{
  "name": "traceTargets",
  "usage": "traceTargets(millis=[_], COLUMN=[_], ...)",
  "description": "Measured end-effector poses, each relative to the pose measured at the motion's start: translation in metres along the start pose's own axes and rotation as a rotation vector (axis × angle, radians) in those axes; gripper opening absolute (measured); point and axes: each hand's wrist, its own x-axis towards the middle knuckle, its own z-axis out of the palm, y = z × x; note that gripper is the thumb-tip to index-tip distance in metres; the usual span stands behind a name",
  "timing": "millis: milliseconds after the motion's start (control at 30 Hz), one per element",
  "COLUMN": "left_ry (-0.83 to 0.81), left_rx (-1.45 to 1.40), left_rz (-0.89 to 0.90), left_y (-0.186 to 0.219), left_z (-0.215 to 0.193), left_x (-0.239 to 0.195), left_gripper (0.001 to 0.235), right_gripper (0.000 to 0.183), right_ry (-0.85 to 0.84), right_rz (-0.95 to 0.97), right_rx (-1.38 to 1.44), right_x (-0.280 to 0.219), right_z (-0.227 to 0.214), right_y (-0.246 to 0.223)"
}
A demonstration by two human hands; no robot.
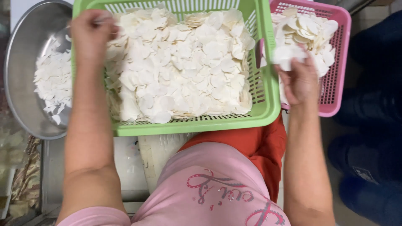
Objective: The person sorts white, thin, round food slices from a green basket into a pink basket. They pick up slices by hand, separate them, and transfer them between the containers.
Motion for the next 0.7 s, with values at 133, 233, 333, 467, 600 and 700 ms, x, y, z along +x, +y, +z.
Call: traceTargets(millis=[133, 233, 333, 467, 600, 700], left_ry=[0.425, 0.522, 0.408, 0.407, 0.149, -0.147], left_rx=[0.180, 0.366, 0.474, 0.744, -0.229, 0.275], left_rz=[-0.098, -0.041, -0.404, -0.132, -0.104, 0.096], left_y=[-0.095, -0.153, -0.123, -0.077, 0.019, 0.046], left_z=[-0.115, -0.168, -0.150, -0.055, 0.073, 0.142], left_x=[0.019, 0.021, 0.021, 0.032, 0.004, 0.001], left_gripper=[0.019, 0.018, 0.031, 0.043, 0.034, 0.041], right_gripper=[0.046, 0.035, 0.045, 0.051, 0.041, 0.040], right_ry=[0.434, 0.512, 0.467, 0.369, 0.140, -0.030], right_rz=[-0.102, -0.085, -0.151, -0.471, -0.856, -0.857], right_rx=[-0.455, -0.548, -0.691, -0.919, -0.934, -0.850], right_x=[0.029, 0.040, 0.069, 0.075, 0.038, 0.007], right_z=[-0.059, -0.097, -0.151, -0.150, -0.059, 0.012], right_y=[-0.014, -0.014, -0.007, -0.004, 0.004, 0.028])
